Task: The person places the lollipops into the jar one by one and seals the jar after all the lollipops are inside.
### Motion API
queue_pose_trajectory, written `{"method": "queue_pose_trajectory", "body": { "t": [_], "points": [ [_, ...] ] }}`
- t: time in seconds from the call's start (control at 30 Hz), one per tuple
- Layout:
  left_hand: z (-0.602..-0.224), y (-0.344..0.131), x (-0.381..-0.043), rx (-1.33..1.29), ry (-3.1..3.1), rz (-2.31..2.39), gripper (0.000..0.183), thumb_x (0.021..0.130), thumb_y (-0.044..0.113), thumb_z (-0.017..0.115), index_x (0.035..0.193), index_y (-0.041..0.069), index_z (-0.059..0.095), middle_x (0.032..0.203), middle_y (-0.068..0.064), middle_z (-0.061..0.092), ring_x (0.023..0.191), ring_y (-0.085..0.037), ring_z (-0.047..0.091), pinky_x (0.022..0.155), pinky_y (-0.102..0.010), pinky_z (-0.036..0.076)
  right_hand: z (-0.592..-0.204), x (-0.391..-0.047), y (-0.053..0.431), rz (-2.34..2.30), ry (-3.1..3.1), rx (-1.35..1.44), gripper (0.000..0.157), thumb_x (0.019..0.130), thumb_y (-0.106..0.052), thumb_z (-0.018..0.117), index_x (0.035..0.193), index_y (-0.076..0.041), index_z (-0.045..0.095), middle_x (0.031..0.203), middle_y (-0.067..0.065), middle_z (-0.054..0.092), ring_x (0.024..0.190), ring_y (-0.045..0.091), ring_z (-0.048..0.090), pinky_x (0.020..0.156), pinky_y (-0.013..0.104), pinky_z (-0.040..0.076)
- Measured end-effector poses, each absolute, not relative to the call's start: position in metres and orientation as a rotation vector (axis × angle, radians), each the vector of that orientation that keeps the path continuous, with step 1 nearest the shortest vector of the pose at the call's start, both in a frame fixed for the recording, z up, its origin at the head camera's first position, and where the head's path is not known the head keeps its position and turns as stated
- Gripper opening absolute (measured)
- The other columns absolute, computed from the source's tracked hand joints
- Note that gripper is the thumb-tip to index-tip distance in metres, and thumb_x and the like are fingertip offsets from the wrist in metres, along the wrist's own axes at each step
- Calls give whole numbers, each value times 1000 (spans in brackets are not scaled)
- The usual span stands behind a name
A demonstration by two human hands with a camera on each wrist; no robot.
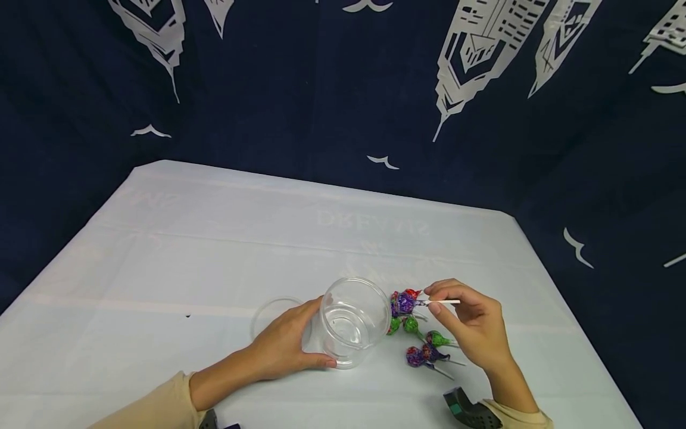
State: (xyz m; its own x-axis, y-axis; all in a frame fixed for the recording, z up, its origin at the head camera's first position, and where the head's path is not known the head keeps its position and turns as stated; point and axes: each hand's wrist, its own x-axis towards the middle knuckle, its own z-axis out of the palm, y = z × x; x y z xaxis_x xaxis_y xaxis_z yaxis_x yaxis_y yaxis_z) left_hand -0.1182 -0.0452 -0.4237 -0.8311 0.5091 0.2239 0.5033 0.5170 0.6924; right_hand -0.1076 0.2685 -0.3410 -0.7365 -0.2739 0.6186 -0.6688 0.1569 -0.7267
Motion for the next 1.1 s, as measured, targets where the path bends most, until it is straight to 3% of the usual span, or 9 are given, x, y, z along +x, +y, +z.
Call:
{"method": "queue_pose_trajectory", "body": {
  "t": [0.2,0.4,0.63,0.83,1.1],
  "points": [
    [-424,-45,-118,901,2740,1237,101,70,53,85,150,12,39,144,-4,52,128,-29,51,105,-49,43,-342,-114,257,1647,-2033,1031,24,83,25,59,95,6,66,97,15,68,102,22,61,93,24,51],
    [-424,-45,-117,855,2732,1251,101,67,56,85,147,17,40,131,-5,60,119,-27,56,100,-48,46,-343,-117,245,1642,-2079,1062,25,84,23,60,96,3,67,96,12,68,99,22,61,92,26,51],
    [-424,-45,-117,871,2715,1272,100,66,53,87,146,17,40,136,1,57,120,-25,55,102,-47,45,-346,-117,237,1622,-2194,997,27,83,23,62,93,-2,66,94,17,67,98,23,62,91,26,51],
    [-425,-44,-119,913,2708,1271,108,67,52,87,153,13,35,146,-3,50,127,-30,50,107,-49,40,-349,-117,235,1629,-2204,992,26,83,22,63,92,-3,66,94,17,66,97,18,61,86,25,52],
    [-425,-45,-119,894,2709,1275,101,66,53,87,148,13,42,142,-1,53,125,-27,52,106,-48,41,-352,-119,233,1645,-2172,1051,26,83,22,63,95,-1,67,94,18,65,99,18,61,90,25,52]
  ]
}}
